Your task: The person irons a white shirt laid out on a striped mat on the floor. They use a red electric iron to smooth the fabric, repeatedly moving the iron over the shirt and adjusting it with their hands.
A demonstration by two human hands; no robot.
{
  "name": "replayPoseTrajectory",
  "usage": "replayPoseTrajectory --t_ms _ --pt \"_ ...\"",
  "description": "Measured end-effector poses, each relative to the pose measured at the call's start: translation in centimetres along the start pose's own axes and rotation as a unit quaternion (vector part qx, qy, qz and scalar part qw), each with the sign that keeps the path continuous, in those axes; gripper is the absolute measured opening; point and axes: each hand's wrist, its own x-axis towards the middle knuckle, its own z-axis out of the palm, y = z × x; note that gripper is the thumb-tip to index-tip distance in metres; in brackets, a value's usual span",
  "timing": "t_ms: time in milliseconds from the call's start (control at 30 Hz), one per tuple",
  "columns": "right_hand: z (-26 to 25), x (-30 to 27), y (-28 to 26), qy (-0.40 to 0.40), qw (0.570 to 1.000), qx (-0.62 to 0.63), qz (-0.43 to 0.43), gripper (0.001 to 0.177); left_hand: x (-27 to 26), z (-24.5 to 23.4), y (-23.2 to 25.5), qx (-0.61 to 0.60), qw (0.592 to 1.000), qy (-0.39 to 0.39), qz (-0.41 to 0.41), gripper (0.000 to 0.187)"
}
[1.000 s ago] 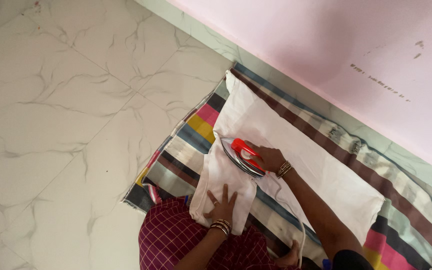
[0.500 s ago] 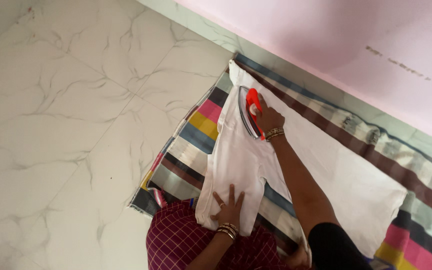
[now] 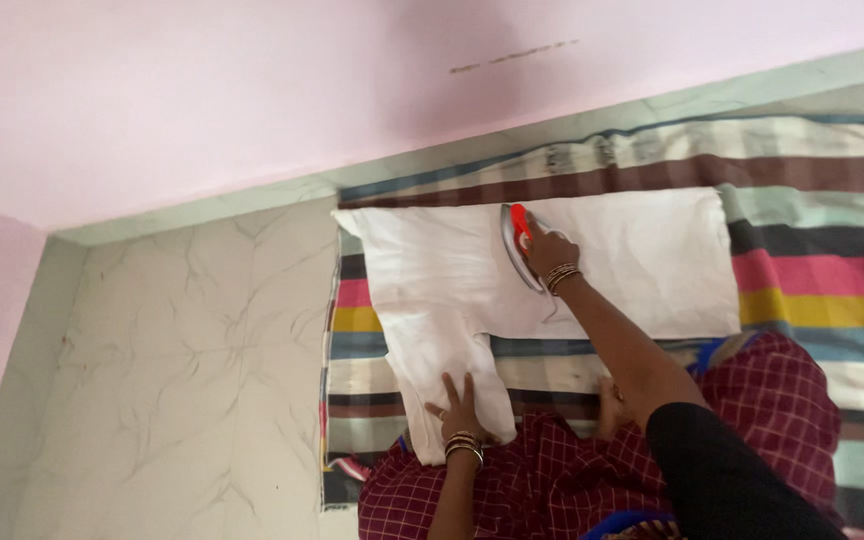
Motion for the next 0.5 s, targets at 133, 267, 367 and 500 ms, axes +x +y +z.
replayPoseTrajectory --t_ms 133,267,367,500 --pt "-3.0 -2.7 11.2 0.008 0.994 0.035 0.102 0.064 1.2 -0.1 -0.8 0.029 0.999 -0.034 -0.016 0.154" --pt "-5.4 -4.9 18.5 0.028 0.976 0.046 0.212 0.062 0.9 0.2 -0.6 0.055 0.998 -0.013 -0.016 0.155" --pt "-5.8 -5.7 20.4 0.033 0.962 0.041 0.269 0.063 0.5 -0.3 -0.3 0.076 0.997 -0.006 -0.02 0.154" --pt "-4.9 -6.9 21.2 0.043 0.973 0.038 0.224 0.064 -0.2 -0.3 0.0 0.064 0.998 -0.004 -0.027 0.155"
